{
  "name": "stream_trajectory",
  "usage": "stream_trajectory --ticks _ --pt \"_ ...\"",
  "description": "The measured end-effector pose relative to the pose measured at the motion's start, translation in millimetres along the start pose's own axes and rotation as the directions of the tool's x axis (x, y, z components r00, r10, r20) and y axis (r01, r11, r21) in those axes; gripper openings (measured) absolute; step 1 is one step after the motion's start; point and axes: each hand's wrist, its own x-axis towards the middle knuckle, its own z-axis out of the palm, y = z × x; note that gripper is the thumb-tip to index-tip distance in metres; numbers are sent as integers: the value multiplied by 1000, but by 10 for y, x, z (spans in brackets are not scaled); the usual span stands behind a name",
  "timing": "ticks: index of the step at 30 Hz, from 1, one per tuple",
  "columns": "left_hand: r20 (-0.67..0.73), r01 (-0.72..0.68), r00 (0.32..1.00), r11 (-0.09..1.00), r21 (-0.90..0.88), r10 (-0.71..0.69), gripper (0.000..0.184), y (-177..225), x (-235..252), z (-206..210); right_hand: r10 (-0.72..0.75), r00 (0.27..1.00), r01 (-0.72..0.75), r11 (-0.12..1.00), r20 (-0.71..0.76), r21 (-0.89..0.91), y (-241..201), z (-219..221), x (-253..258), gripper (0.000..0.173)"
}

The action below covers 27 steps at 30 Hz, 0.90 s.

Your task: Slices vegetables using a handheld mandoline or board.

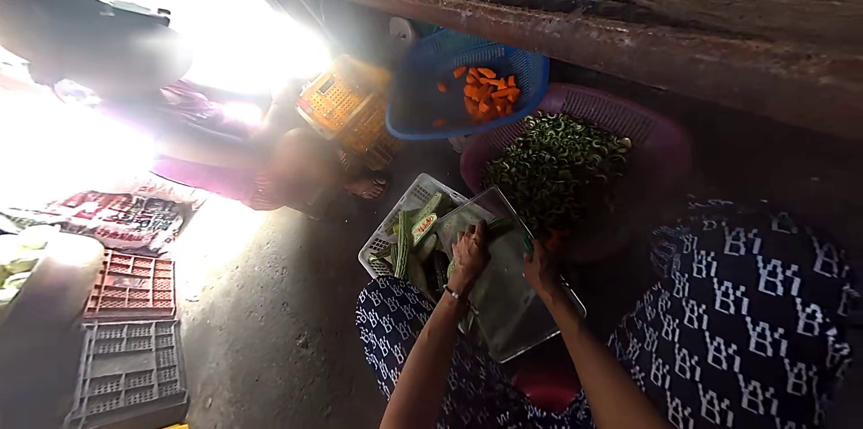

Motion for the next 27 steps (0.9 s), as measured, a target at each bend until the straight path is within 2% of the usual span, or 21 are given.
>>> stream_trajectory --ticks 3,5,8,11,14,17,21,25,27 --pt "21 -27 999 999 42 27 65 -21 49 181 14 1000 -13 1000 24 -23 3 -5 -16 47" --pt "-20 -58 998 998 35 59 66 -40 63 270 4 1000 -3 999 31 -35 18 -4 -8 47" --pt "-98 -55 994 998 -14 53 52 -62 82 301 -6 999 8 999 47 -48 14 1 -8 46" --pt "-127 -26 992 993 -114 11 48 -62 96 198 -17 999 19 999 44 -42 20 -6 -4 46" --pt "-52 -5 999 997 -72 2 50 -61 130 143 -14 998 17 999 59 -44 18 -7 -5 46" --pt "-6 13 1000 1000 -13 -13 60 13 168 157 -22 998 25 999 55 -45 25 1 0 46" --pt "-22 -11 1000 998 68 13 49 105 215 215 -15 997 21 997 80 -78 15 -24 -15 47" --pt "26 -16 1000 1000 21 15 49 41 353 126 -8 995 22 990 99 -139 6 -37 -33 48" --pt "17 -13 1000 1000 -20 13 55 4 418 101 -8 994 26 986 112 -167 -14 -53 -41 48"
